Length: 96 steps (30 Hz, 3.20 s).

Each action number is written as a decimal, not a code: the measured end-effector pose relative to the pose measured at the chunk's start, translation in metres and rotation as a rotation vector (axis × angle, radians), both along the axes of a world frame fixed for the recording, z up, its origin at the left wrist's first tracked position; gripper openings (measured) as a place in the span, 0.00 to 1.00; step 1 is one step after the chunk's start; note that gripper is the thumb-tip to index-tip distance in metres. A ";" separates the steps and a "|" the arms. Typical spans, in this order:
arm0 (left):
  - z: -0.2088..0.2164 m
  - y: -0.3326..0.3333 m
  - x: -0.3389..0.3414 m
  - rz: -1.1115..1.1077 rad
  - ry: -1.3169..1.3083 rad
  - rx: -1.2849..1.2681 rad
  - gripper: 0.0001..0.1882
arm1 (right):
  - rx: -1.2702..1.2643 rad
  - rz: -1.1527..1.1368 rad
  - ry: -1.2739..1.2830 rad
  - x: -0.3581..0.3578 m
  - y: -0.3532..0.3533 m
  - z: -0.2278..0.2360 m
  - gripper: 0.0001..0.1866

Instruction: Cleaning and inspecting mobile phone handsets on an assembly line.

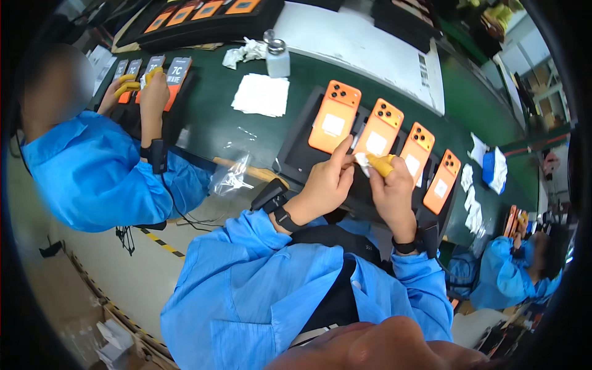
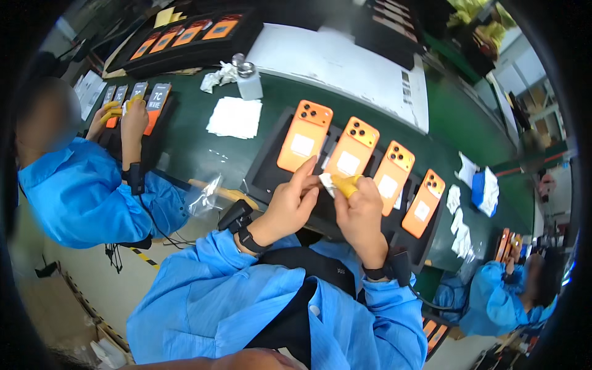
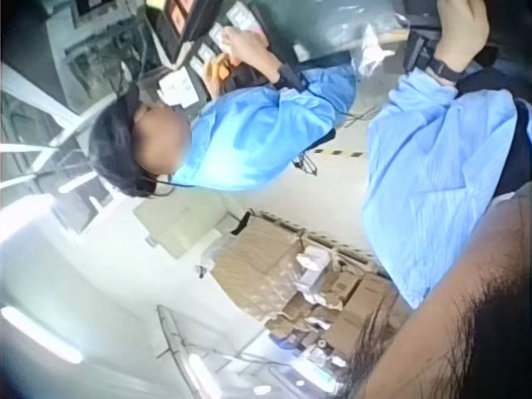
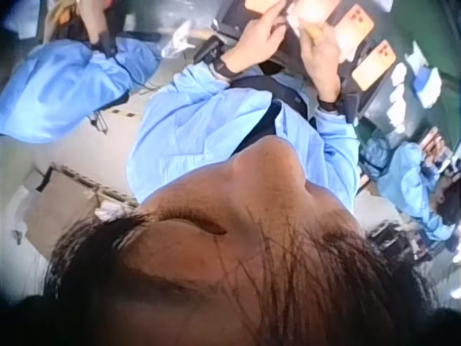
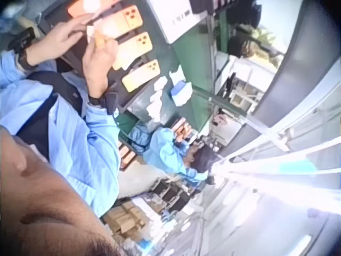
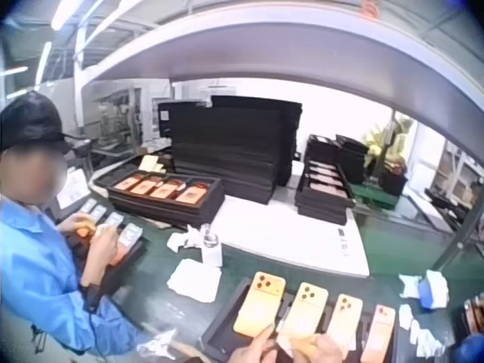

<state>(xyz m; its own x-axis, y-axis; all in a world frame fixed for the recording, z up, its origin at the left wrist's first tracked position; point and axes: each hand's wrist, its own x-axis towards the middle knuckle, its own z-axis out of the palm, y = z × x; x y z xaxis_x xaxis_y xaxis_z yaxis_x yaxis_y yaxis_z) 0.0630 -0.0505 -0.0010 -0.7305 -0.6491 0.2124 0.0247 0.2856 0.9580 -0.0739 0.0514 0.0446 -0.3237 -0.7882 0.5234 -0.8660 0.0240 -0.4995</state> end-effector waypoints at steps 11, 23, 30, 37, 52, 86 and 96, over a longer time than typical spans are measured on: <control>-0.008 -0.015 0.009 0.076 -0.108 -0.728 0.22 | -0.206 0.114 0.233 -0.009 -0.218 0.044 0.07; -0.021 -0.017 0.009 0.014 -0.072 -0.669 0.10 | 0.026 0.045 0.499 0.017 -0.300 0.019 0.08; -0.016 -0.020 0.011 -0.005 -0.052 -0.676 0.10 | -0.021 0.086 0.516 0.015 -0.302 0.015 0.09; -0.007 -0.020 0.008 -0.003 -0.126 -0.595 0.11 | 0.053 0.099 0.536 0.012 -0.295 0.022 0.11; 0.002 -0.019 0.005 -0.058 -0.228 -0.617 0.09 | 0.008 -0.361 0.247 -0.134 0.016 0.033 0.08; 0.005 0.103 -0.137 -0.788 -0.220 -0.807 0.39 | 0.152 -0.545 0.373 -0.220 0.112 -0.026 0.12; 0.008 0.105 -0.133 -0.780 -0.251 -0.823 0.38 | 0.204 -0.535 0.447 -0.215 0.091 -0.028 0.18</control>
